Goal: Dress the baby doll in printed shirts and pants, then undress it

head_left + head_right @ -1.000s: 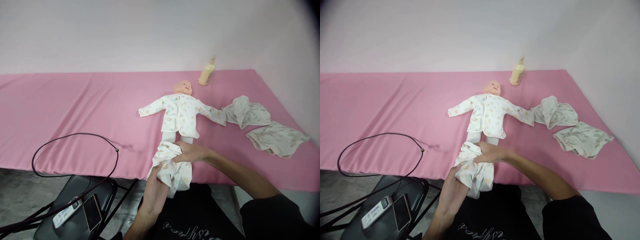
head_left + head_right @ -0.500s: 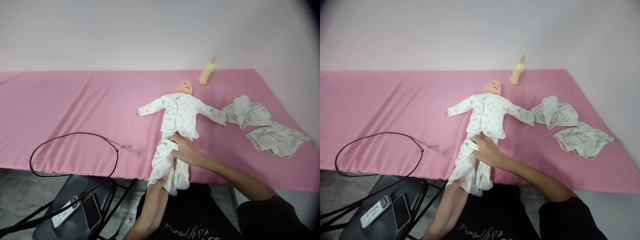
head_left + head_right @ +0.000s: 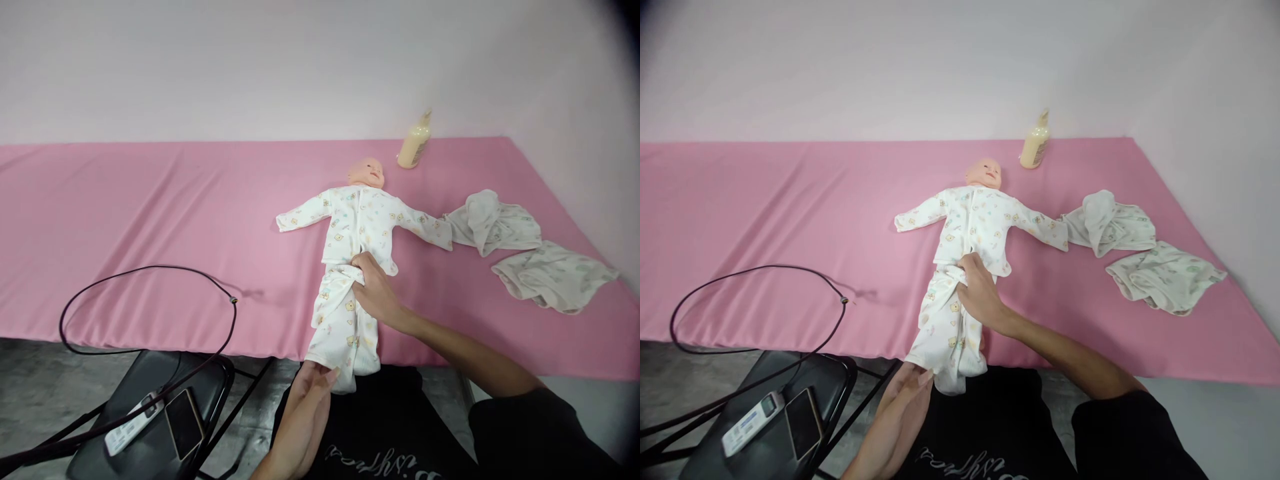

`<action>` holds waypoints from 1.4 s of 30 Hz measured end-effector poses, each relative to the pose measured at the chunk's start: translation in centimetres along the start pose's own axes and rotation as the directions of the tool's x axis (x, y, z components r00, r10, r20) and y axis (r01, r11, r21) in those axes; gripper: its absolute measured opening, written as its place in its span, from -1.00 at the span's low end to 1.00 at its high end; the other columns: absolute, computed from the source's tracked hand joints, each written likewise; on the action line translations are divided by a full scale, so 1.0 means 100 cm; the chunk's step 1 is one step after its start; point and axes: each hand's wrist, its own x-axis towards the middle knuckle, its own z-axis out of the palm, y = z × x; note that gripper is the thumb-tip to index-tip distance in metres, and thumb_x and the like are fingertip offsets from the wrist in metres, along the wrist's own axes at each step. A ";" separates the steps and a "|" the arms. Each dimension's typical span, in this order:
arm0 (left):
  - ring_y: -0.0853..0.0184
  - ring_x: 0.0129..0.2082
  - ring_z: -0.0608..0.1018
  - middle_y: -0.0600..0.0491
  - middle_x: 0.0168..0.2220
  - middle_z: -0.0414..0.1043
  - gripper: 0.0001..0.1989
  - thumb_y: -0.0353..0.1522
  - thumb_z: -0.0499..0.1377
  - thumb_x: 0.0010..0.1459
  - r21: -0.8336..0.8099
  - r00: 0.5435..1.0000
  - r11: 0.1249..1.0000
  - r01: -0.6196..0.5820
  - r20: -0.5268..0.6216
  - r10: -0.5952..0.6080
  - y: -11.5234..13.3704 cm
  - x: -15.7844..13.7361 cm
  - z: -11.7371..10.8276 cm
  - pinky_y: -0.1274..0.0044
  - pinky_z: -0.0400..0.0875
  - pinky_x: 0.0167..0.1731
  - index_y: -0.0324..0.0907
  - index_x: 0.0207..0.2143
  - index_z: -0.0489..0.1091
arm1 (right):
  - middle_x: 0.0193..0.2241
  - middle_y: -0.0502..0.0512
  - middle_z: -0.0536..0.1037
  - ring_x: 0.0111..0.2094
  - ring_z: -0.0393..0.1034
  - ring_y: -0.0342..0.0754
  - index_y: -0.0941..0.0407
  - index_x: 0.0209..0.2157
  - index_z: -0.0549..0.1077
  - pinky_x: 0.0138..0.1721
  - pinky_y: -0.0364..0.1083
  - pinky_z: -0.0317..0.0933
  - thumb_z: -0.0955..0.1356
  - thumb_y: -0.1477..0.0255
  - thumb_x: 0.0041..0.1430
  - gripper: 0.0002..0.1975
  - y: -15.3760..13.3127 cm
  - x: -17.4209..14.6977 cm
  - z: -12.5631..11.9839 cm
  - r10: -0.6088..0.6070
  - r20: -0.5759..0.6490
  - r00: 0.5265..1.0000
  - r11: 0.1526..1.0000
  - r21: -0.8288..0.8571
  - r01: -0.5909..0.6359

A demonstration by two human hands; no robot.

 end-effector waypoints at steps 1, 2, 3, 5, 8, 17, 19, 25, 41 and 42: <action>0.20 0.37 0.26 0.01 0.26 0.35 -0.49 -0.36 0.24 0.25 0.038 1.000 0.999 0.006 0.005 -0.006 0.001 -0.001 -0.002 0.32 0.07 0.41 0.02 0.25 0.35 | -0.18 0.05 0.34 -0.17 0.31 0.00 0.05 -0.25 0.22 -0.13 0.00 0.21 0.21 0.57 0.06 -0.80 -0.001 0.000 0.001 0.017 0.000 1.000 1.000 0.003 -0.017; 0.20 0.36 0.27 0.02 0.25 0.36 -0.51 -0.34 0.24 0.25 0.091 1.000 0.996 0.010 0.012 -0.011 0.002 -0.003 -0.003 0.34 0.10 0.39 0.02 0.23 0.37 | -0.17 0.05 0.36 -0.16 0.32 0.00 0.05 -0.23 0.23 -0.12 0.00 0.22 0.22 0.55 0.09 -0.81 -0.002 0.000 0.001 0.035 0.006 0.999 0.999 0.008 -0.035; 0.20 0.34 0.30 0.02 0.24 0.37 -0.52 -0.32 0.26 0.24 0.163 1.000 0.987 0.006 0.013 -0.008 0.004 -0.004 -0.005 0.36 0.14 0.37 0.02 0.21 0.39 | -0.15 0.05 0.38 -0.14 0.33 0.00 0.05 -0.19 0.25 -0.11 0.01 0.23 0.24 0.53 0.10 -0.79 -0.003 -0.001 0.001 0.050 0.013 0.999 0.999 0.013 -0.050; 0.20 0.27 0.37 0.03 0.19 0.41 -0.55 -0.31 0.31 0.18 0.372 0.998 0.927 -0.045 -0.022 0.057 0.006 -0.006 -0.009 0.41 0.20 0.32 0.02 0.14 0.46 | -0.07 0.07 0.41 -0.07 0.34 0.02 0.05 -0.06 0.27 -0.04 0.04 0.24 0.27 0.51 0.12 -0.69 -0.004 -0.004 -0.001 0.063 0.025 0.998 0.998 0.027 -0.063; 0.22 0.05 0.50 0.03 0.00 0.50 -0.76 -0.29 0.36 0.12 0.698 0.943 0.699 -0.159 -0.102 0.316 0.008 -0.008 -0.019 0.49 0.33 0.14 -0.04 -0.13 0.57 | 0.09 0.14 0.38 0.07 0.33 0.04 0.04 0.14 0.21 0.08 0.07 0.24 0.34 0.42 0.18 -0.51 -0.001 -0.016 -0.013 0.043 0.034 0.998 0.995 0.091 -0.046; 0.15 0.11 0.44 -0.03 0.06 0.45 -0.61 -0.30 0.34 0.13 0.831 0.728 0.143 -0.537 0.371 0.576 0.063 0.035 0.023 0.41 0.24 0.19 -0.02 0.04 0.50 | -0.18 0.14 0.54 -0.15 0.45 0.07 0.06 -0.14 0.43 -0.08 0.05 0.33 0.35 0.13 0.29 -0.70 0.014 -0.130 -0.036 0.305 -0.048 0.951 0.952 0.029 -0.304; 0.05 0.24 0.33 -0.08 0.16 0.39 -0.58 -0.24 0.30 0.18 0.775 0.718 0.043 -0.631 0.561 0.412 0.080 0.059 0.053 0.32 0.04 0.31 -0.05 0.09 0.47 | -0.20 0.13 0.56 -0.18 0.47 0.07 0.06 -0.17 0.45 -0.10 0.03 0.35 0.36 0.15 0.27 -0.73 0.013 -0.158 -0.019 0.347 0.026 0.938 0.934 0.084 -0.348; -0.09 -0.03 0.39 -0.16 -0.32 0.40 -0.58 0.01 0.33 0.03 0.699 0.694 -0.015 -0.715 0.712 0.105 0.085 0.122 0.098 0.12 0.03 0.22 -0.17 -0.43 0.42 | -0.31 0.06 0.56 -0.34 0.46 0.02 0.04 -0.16 0.45 -0.24 -0.01 0.34 0.38 0.13 0.25 -0.71 0.013 -0.183 0.031 0.401 -0.062 0.914 0.915 0.062 -0.398; 0.35 -0.40 0.41 0.07 -0.41 0.41 -0.72 -0.14 0.24 0.15 0.898 0.841 0.178 -0.403 0.440 -0.315 0.149 0.142 0.099 0.55 0.22 -0.37 -0.19 -0.38 0.42 | -0.39 0.02 0.33 -0.35 0.26 -0.02 0.03 -0.31 0.29 -0.28 -0.05 0.25 0.15 0.12 0.43 -0.67 -0.004 -0.162 -0.013 0.425 -0.028 0.905 0.856 0.337 -0.391; 0.34 -0.38 0.44 0.06 -0.39 0.43 -0.72 -0.15 0.26 0.13 0.902 0.848 0.246 -0.353 0.420 -0.323 0.150 0.143 0.097 0.56 0.24 -0.37 -0.19 -0.38 0.43 | -0.40 0.01 0.32 -0.37 0.24 -0.03 0.03 -0.31 0.30 -0.31 -0.06 0.25 0.15 0.08 0.42 -0.65 -0.002 -0.158 -0.017 0.457 -0.040 0.888 0.835 0.362 -0.414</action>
